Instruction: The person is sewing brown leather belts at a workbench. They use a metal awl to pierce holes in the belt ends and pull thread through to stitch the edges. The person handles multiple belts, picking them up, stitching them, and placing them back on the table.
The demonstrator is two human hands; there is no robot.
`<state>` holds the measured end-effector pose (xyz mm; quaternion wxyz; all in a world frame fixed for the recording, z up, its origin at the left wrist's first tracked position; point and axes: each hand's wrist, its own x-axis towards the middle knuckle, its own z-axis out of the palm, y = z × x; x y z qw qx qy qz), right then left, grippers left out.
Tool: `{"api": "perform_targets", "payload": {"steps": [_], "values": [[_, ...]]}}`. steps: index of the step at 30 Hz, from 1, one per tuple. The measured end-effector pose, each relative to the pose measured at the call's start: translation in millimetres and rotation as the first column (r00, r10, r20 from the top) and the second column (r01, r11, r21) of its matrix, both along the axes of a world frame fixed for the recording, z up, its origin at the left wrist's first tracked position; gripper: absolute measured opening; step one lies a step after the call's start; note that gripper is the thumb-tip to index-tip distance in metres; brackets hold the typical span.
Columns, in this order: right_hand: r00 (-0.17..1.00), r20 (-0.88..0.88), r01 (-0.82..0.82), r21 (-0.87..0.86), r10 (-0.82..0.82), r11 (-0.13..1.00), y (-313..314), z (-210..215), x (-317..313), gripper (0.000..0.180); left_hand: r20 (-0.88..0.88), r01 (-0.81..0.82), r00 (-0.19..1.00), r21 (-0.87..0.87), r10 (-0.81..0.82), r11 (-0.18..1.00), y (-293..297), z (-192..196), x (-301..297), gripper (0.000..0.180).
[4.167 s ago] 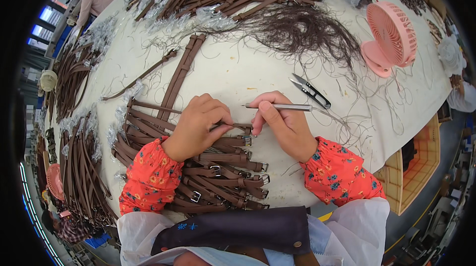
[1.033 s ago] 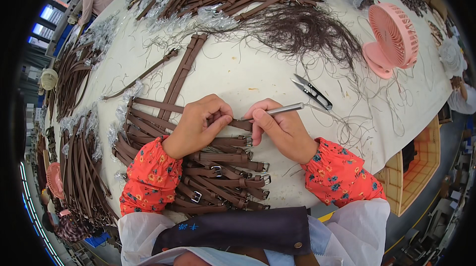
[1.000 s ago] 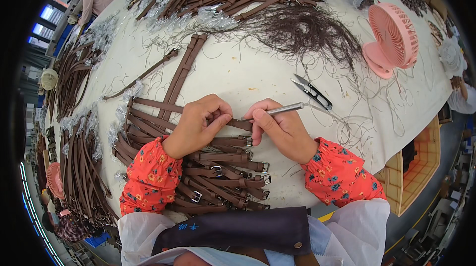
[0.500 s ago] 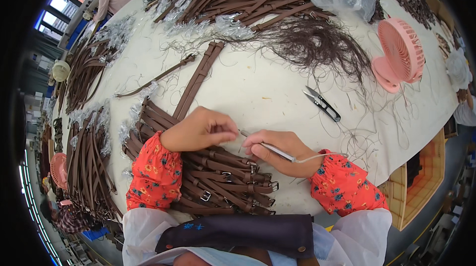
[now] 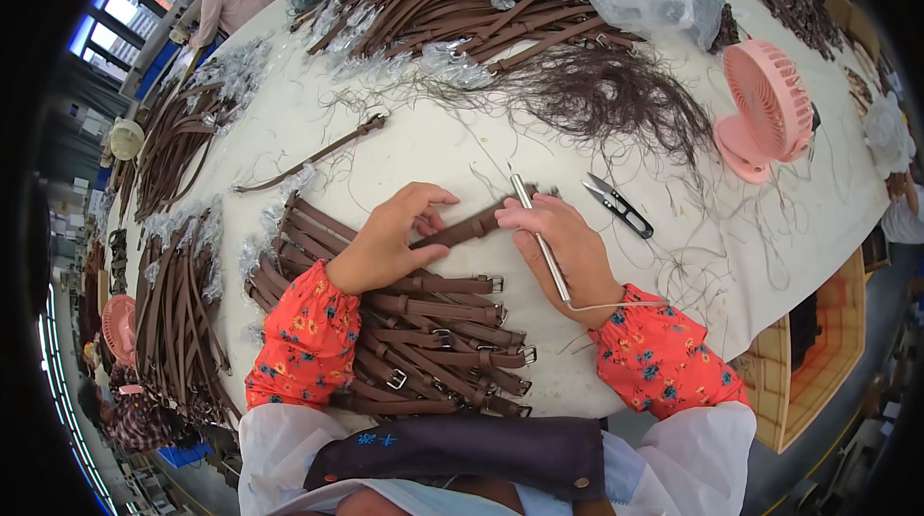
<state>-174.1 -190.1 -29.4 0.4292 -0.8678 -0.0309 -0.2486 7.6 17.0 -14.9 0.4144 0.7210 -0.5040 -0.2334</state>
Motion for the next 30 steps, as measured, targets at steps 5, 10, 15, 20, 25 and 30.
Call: {"api": "perform_targets", "payload": {"steps": [5, 10, 15, 20, 25, 30], "values": [[1.000, 0.011, -0.024, -0.122, 0.025, 0.992, -2, 4, 1, 0.029, 0.223, 0.032, 0.971, 0.250, -0.089, 0.968, -7, 8, -11, 0.045], [0.996, -0.073, -0.043, 0.198, 0.058, 0.979, 1, 9, 0, 0.022, 0.478, 0.132, 0.861, 0.124, -0.176, 0.983, -2, -8, -7, 0.035], [0.967, 0.202, 0.082, 0.338, -0.157, 0.938, -13, 1, -2, 0.019, -0.072, 0.054, 0.996, 0.154, -0.044, 0.987, -2, 46, -5, 0.022], [0.971, 0.154, 0.091, 0.465, -0.181, 0.881, -9, 5, 3, 0.016, -0.527, -0.392, 0.817, -0.206, 0.235, 0.897, 41, 116, 13, 0.023], [0.987, 0.097, 0.077, 0.426, -0.130, 0.902, -10, 2, 2, 0.016, -0.422, -0.427, 0.882, -0.528, 0.210, 0.734, 75, 156, 18, 0.020], [0.991, 0.072, 0.072, 0.451, -0.116, 0.890, -8, 2, 1, 0.017, -0.147, -0.315, 0.928, -0.798, 0.341, 0.514, 104, 213, 26, 0.016]]}}
